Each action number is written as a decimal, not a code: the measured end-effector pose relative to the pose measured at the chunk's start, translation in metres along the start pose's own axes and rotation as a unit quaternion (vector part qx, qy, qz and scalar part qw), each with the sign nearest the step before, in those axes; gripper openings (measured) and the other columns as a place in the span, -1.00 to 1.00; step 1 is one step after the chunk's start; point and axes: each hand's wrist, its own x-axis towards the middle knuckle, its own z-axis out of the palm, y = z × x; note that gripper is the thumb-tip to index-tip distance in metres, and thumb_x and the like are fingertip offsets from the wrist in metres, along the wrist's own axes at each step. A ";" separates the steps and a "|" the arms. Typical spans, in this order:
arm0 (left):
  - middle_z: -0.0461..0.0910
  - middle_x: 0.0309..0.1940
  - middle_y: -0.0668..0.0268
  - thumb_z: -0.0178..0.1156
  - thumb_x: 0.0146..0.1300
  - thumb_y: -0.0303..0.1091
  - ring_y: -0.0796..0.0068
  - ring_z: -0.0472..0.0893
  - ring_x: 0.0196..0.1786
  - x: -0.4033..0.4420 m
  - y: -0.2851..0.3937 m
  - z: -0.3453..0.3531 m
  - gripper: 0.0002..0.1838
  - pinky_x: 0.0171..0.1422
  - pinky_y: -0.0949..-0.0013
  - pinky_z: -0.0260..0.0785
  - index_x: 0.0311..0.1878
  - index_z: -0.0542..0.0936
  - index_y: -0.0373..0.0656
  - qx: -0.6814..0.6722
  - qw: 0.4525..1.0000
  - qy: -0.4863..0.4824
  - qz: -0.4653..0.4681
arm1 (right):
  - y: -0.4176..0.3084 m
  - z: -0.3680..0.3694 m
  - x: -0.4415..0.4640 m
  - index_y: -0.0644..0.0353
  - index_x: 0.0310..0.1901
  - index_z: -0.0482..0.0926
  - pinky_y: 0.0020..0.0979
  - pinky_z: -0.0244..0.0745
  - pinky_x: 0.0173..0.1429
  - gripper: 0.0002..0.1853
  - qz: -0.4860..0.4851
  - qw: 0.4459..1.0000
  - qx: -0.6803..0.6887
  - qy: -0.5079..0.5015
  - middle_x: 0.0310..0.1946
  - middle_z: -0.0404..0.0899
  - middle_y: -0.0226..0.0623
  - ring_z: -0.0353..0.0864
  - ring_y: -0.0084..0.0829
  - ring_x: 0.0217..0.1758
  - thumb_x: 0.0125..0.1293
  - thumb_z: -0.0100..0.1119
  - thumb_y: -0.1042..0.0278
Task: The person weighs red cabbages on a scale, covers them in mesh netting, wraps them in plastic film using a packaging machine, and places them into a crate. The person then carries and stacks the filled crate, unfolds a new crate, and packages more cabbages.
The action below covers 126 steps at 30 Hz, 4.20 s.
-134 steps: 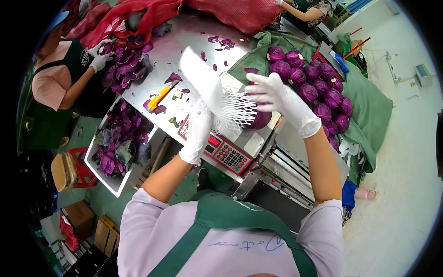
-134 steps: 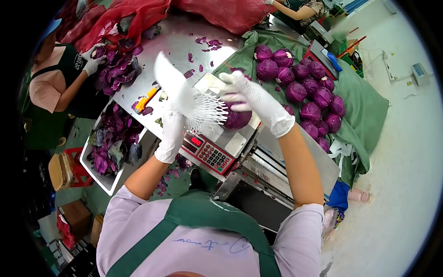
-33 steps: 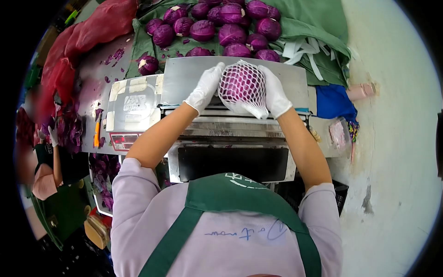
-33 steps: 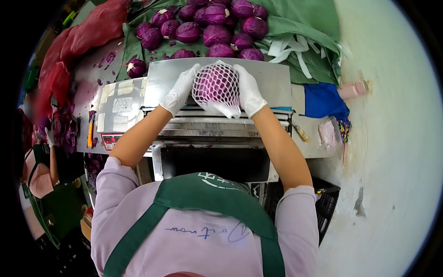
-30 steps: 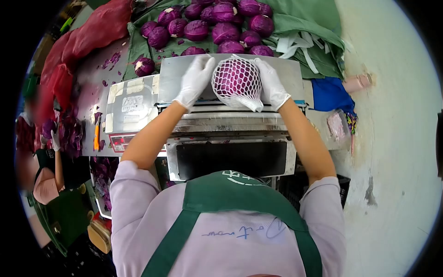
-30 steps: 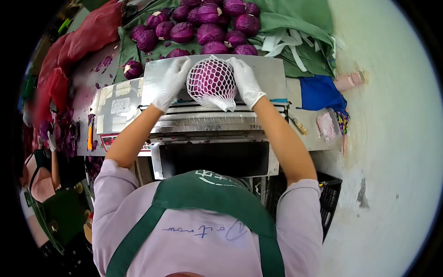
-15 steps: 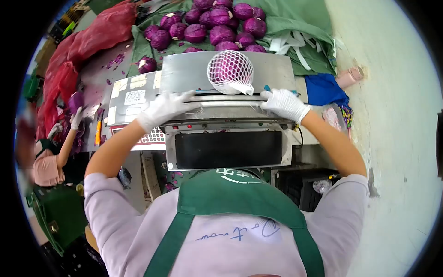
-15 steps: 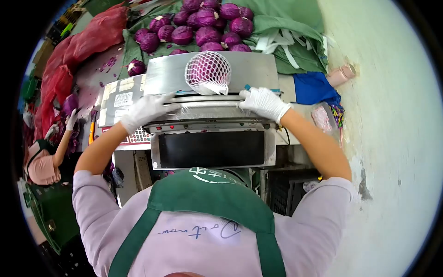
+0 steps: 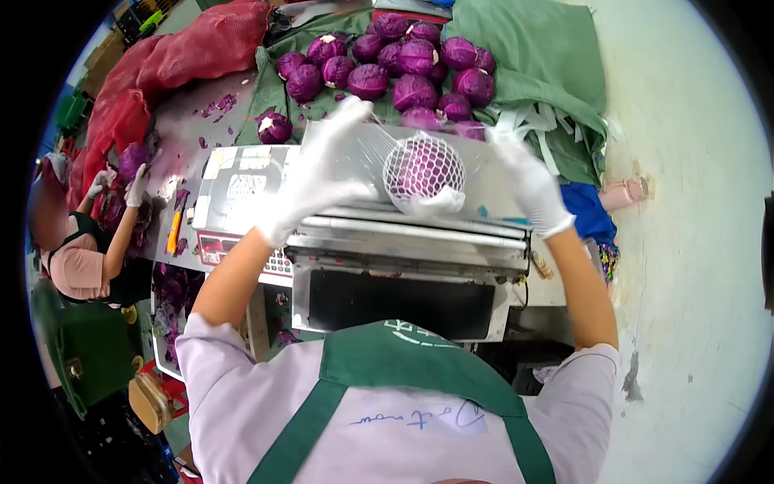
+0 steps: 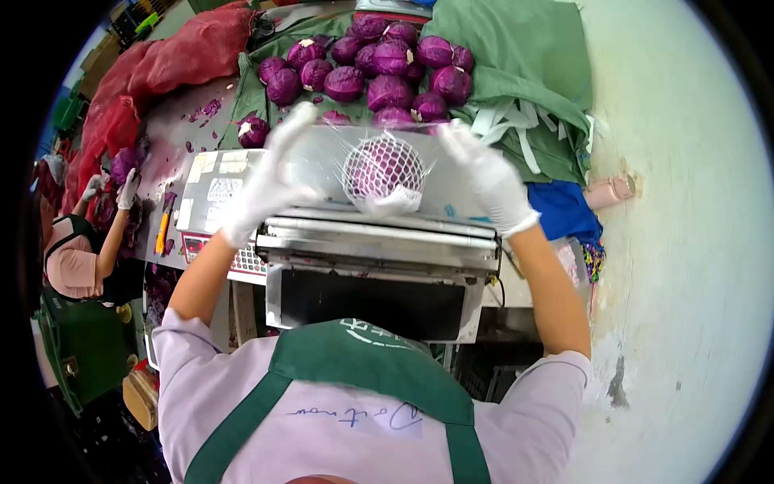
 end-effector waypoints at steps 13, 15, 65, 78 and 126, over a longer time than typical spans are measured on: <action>0.40 0.27 0.10 0.14 0.37 0.01 0.41 0.39 0.32 -0.042 0.059 0.039 -0.26 0.43 0.36 0.21 0.40 0.19 -0.33 -0.332 0.813 -0.287 -0.382 | -0.127 -0.018 -0.049 0.25 0.44 0.10 -0.34 0.23 0.44 0.05 0.341 0.654 0.623 -0.259 0.28 0.40 -0.13 0.39 -0.36 0.33 -0.01 0.54 0.10; 0.38 0.30 0.11 0.05 0.43 0.00 0.45 0.35 0.35 -0.074 0.069 0.057 -0.30 0.45 0.38 0.18 0.44 0.17 -0.28 -0.549 0.679 -0.280 -0.400 | -0.153 -0.025 -0.072 0.30 0.39 0.19 -0.35 0.16 0.48 -0.13 0.355 0.628 0.617 -0.316 0.28 0.41 -0.18 0.33 -0.40 0.36 0.17 0.40 0.06; 0.47 0.15 0.14 -0.16 0.37 0.14 0.28 0.47 0.19 -0.248 0.100 0.121 -0.36 0.32 0.18 0.33 0.26 0.38 -0.23 -0.628 0.486 -0.303 -0.527 | -0.286 -0.016 -0.073 0.14 -0.25 0.64 -0.31 0.48 0.07 -0.67 0.191 0.803 0.542 0.159 -0.15 0.61 -0.26 0.61 -0.29 -0.09 0.34 0.16 0.01; 0.27 0.39 0.07 -0.42 0.40 0.37 0.13 0.30 0.42 -0.177 0.204 0.140 -0.14 0.50 0.02 0.15 0.45 0.16 -0.18 -0.580 0.493 -0.244 -0.601 | -0.326 -0.083 -0.234 0.25 0.40 0.15 -0.25 0.02 0.53 -0.22 0.430 0.641 0.598 0.218 0.42 0.12 -0.14 0.13 -0.30 0.48 0.41 -0.09 -0.26; 0.31 0.32 -0.14 0.57 -0.31 0.14 -0.07 0.40 0.32 0.009 -0.403 -0.154 0.30 0.37 0.06 0.29 0.51 0.04 0.00 0.174 0.818 0.222 -0.501 | -0.187 0.093 -0.293 0.32 0.00 0.55 -0.32 0.48 0.10 -0.56 0.777 0.373 0.368 0.349 -0.07 0.57 -0.27 0.56 -0.35 -0.03 0.44 -0.17 0.11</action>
